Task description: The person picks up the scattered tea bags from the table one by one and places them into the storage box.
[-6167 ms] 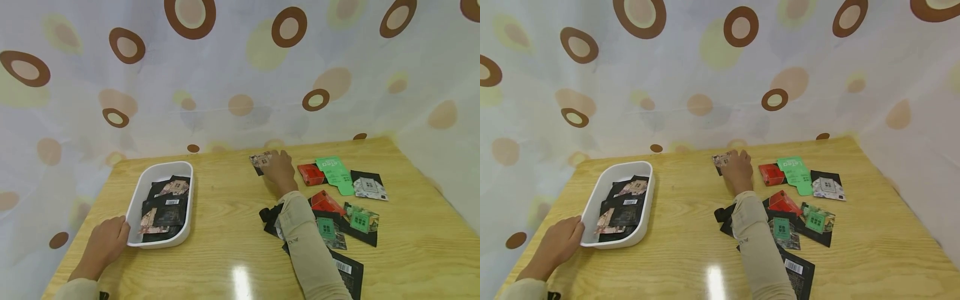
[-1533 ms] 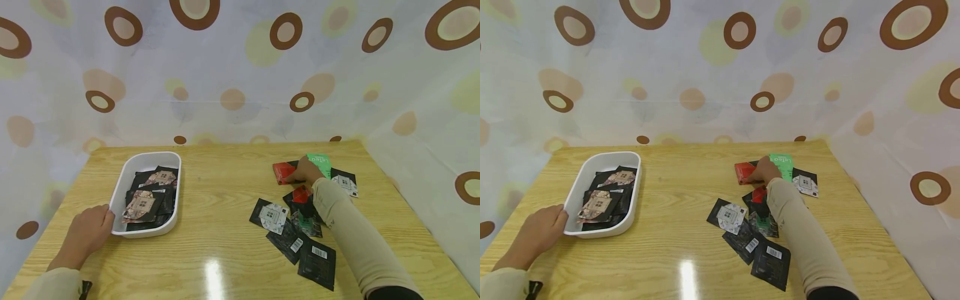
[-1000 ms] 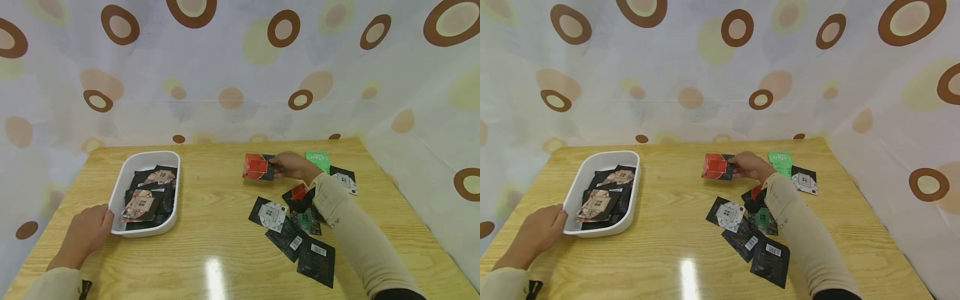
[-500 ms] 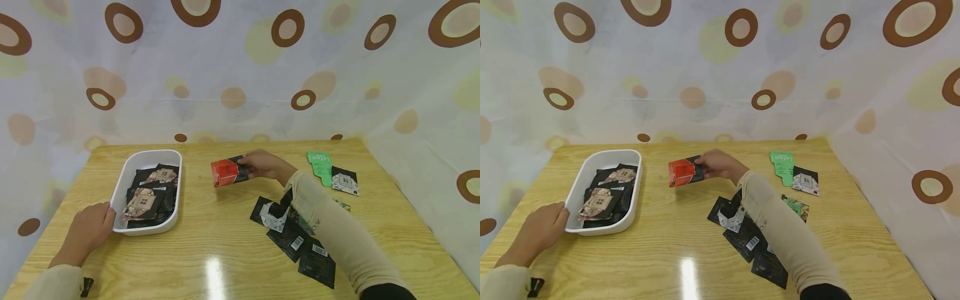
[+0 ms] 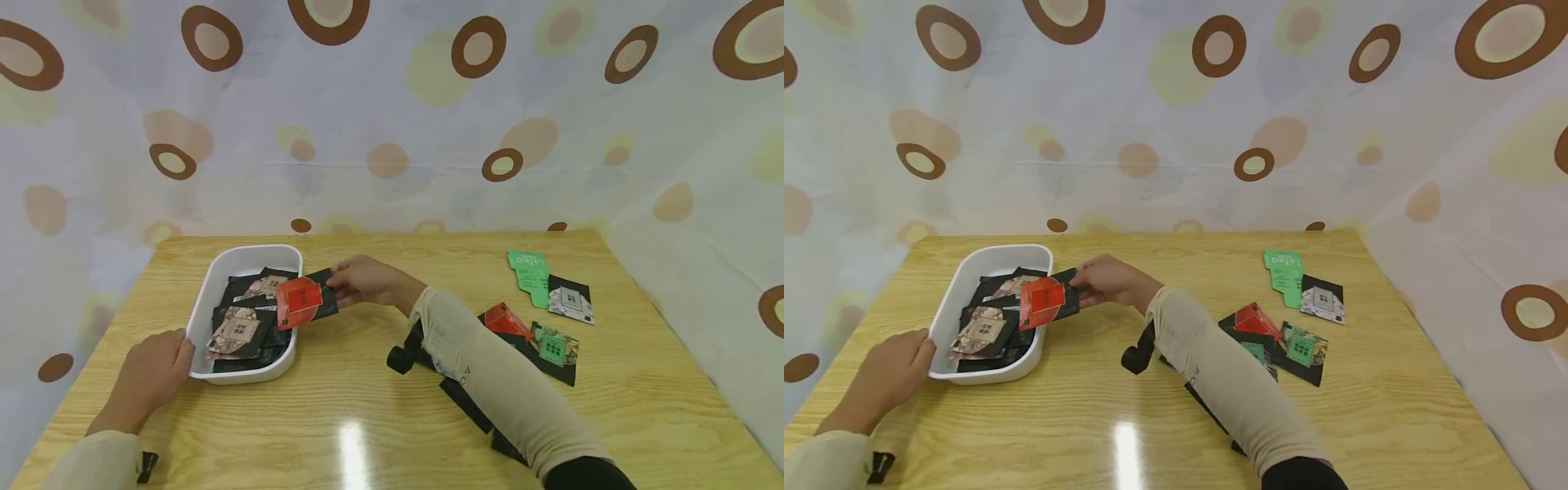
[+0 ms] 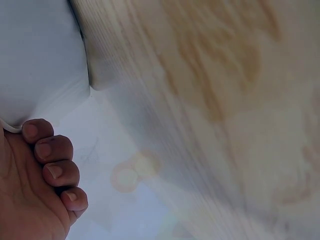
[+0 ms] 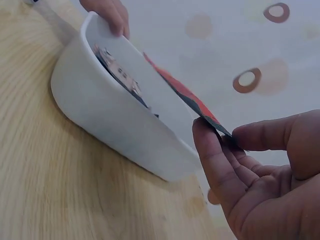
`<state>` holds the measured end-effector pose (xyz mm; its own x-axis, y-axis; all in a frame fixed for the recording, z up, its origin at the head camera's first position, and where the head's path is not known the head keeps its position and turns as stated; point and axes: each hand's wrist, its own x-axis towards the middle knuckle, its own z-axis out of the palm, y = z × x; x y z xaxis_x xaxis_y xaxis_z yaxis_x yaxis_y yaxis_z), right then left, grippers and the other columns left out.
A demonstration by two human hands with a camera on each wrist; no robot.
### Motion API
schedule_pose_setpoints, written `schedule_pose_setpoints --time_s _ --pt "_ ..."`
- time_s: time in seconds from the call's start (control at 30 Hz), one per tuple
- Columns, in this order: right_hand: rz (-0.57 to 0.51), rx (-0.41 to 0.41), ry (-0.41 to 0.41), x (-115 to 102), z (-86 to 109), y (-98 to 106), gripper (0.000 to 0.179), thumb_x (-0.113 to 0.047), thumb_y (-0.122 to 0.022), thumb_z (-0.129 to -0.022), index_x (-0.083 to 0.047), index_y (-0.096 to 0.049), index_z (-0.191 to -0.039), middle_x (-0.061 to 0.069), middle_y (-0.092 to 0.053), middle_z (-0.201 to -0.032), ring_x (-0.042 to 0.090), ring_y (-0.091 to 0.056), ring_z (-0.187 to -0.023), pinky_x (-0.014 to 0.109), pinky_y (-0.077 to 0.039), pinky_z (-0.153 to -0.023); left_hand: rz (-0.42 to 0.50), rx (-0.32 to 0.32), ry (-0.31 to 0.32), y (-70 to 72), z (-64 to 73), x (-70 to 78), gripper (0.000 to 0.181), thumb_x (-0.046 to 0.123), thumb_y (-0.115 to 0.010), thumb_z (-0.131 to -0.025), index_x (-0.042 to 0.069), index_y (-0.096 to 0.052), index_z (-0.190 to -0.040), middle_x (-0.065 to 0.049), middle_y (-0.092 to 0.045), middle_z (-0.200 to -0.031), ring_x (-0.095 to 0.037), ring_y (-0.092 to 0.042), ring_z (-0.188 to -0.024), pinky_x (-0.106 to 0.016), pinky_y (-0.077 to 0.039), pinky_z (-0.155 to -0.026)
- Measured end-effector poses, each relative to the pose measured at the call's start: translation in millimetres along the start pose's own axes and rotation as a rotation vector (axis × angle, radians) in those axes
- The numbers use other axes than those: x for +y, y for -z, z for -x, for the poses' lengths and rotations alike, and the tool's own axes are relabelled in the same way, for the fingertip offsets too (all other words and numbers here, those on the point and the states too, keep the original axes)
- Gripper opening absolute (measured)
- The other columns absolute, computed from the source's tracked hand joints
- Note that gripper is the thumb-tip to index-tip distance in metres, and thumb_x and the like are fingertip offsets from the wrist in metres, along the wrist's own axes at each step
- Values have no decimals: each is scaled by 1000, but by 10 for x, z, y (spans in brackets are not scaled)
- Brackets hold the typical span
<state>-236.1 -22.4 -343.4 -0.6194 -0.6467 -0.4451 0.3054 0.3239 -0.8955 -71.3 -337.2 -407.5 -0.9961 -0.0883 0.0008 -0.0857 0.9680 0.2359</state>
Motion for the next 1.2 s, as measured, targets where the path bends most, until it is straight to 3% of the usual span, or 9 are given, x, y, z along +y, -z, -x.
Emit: schedule_pose_setpoints --time_s 0.13,0.4,0.5,0.6,0.7,0.9,1.07,1.2 --pt "2 -25 -1 -13 -105 -185 17 -3 -48 -101 1 -59 -113 5 -64 -88 10 -66 -71 20 -57 -66 13 1 2 1 10 4 44 16 -31 -100 -14 -60 -116 -32 -68 -104 -46 -65 -89 -60 -50 -80" --pt "-14 -54 8 0 -256 -487 37 6 -48 -98 9 -52 -134 11 -64 -95 12 -64 -75 23 -59 -74 9 -20 19 19 -1 15 45 17 -32 -100 -15 -58 -120 -33 -67 -109 -46 -65 -91 -61 -50 -82" --pt "-22 -83 9 0 -258 -539 44 9 -46 -97 7 -46 -141 20 -64 -119 18 -67 -93 30 -57 -91 14 -12 14 12 -3 8 45 17 -32 -100 -14 -59 -118 -31 -68 -107 -44 -65 -89 -60 -50 -81" --pt "15 -121 45 7 -187 -503 52 11 -43 -97 6 -38 -148 25 -50 -147 27 -59 -127 38 -46 -109 15 3 -1 4 -4 -6 41 17 -33 -99 -11 -62 -110 -27 -69 -97 -40 -64 -82 -58 -49 -76" --pt "87 -133 106 38 -26 -306 56 10 -44 -97 4 -33 -151 23 -37 -157 33 -41 -146 41 -38 -116 10 21 -16 8 -1 -35 38 16 -33 -99 -9 -62 -101 -24 -68 -89 -37 -63 -77 -56 -48 -72" --pt "349 33 174 303 499 513 50 -2 -46 -102 6 -35 -149 27 -38 -155 38 -40 -145 45 -40 -115 13 50 -31 -1 19 -56 33 15 -34 -98 -1 -59 -85 -19 -66 -82 -37 -62 -75 -56 -47 -69" --pt "582 211 110 673 1078 1196 45 -7 -46 -103 11 -41 -144 32 -46 -146 45 -46 -137 52 -44 -109 20 47 -57 -13 12 -44 33 15 -34 -98 -1 -60 -86 -19 -66 -82 -38 -62 -75 -55 -47 -68" --pt "690 275 56 892 1422 1519 45 -11 -51 -101 12 -47 -139 34 -52 -139 48 -52 -129 54 -49 -102 18 57 -66 -18 0 -51 33 14 -33 -98 -2 -60 -87 -19 -66 -81 -38 -62 -74 -55 -46 -68"
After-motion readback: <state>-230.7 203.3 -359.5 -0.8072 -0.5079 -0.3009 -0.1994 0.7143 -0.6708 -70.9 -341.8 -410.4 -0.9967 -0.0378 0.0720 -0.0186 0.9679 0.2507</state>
